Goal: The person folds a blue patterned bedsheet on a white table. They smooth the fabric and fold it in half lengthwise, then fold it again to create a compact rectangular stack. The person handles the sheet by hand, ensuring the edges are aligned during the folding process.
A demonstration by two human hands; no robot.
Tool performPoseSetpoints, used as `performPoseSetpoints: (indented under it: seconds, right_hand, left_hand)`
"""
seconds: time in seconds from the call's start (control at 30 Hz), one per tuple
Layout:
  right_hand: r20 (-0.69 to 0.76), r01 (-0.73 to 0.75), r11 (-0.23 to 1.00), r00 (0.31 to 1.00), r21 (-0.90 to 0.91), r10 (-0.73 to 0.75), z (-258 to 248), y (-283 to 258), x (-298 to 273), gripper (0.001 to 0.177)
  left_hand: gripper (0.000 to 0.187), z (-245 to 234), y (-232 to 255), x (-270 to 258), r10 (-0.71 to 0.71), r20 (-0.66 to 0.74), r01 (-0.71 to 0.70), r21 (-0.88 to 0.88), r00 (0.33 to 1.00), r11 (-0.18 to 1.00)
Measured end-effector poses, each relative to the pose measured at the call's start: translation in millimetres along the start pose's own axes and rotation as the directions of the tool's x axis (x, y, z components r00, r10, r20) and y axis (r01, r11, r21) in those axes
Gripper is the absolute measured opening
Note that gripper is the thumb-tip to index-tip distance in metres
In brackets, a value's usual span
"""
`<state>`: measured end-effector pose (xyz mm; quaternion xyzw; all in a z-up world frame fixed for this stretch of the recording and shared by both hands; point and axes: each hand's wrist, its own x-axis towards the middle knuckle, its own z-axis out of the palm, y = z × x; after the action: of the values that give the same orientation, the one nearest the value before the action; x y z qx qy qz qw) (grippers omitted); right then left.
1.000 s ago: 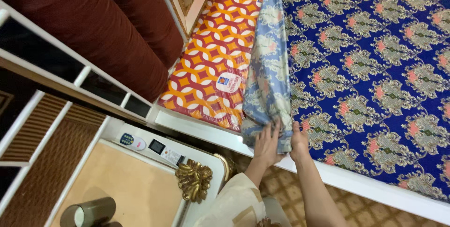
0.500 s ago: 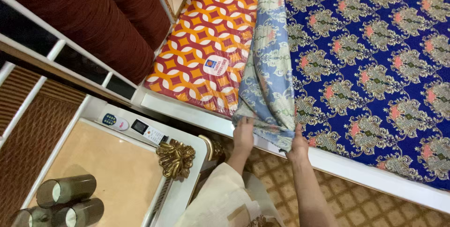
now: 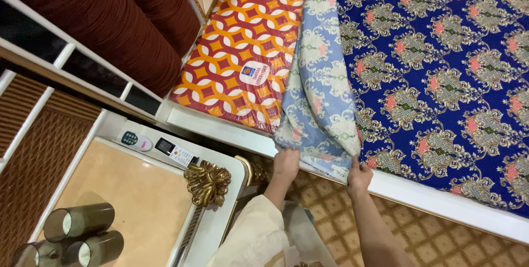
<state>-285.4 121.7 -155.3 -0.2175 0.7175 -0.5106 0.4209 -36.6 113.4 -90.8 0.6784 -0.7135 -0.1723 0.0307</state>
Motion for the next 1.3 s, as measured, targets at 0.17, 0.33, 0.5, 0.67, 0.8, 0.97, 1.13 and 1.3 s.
performPoseSetpoints:
  seconds: [0.17,0.33,0.5,0.67,0.8,0.97,1.13,1.3]
  right_hand:
    - [0.042,0.109,0.991,0.994,-0.08,-0.105,2,10,11,0.022]
    - [0.058,-0.052,0.998,0.997,-0.02,0.053,10,27,25,0.027]
    - [0.265,-0.478,0.8,0.876,0.363,0.402,34,46,25,0.043]
    - [0.248,-0.431,0.797,0.901,0.423,0.355,50,59,19,0.032]
    - [0.063,-0.248,0.961,0.968,0.125,0.241,48,84,13,0.04]
    - [0.002,-0.145,0.973,0.989,-0.177,0.148,72,104,9,0.065]
    - [0.017,-0.163,0.954,0.985,-0.25,0.173,101,122,8,0.085]
    - [0.085,0.067,0.936,0.996,-0.346,-0.04,118,141,2,0.089]
  left_hand:
    - [0.026,-1,2,7,0.059,0.087,-0.056,-0.04,0.994,0.998]
    - [0.036,-1,13,7,0.079,0.186,-0.04,-0.207,0.979,0.978]
    - [0.06,14,24,11,0.121,0.138,-0.071,-0.323,0.983,0.944]
    - [0.058,24,21,21,0.107,0.19,-0.027,-0.383,0.976,0.923]
    - [0.048,37,-1,30,0.042,0.156,0.023,-0.393,0.987,0.919]
    - [0.065,43,-34,47,-0.023,0.07,0.047,-0.371,0.997,0.927]
    - [0.086,36,-66,73,-0.227,-0.052,0.202,-0.299,0.973,0.933]
    - [0.066,65,-107,94,-0.403,0.19,0.446,-0.366,0.895,0.817]
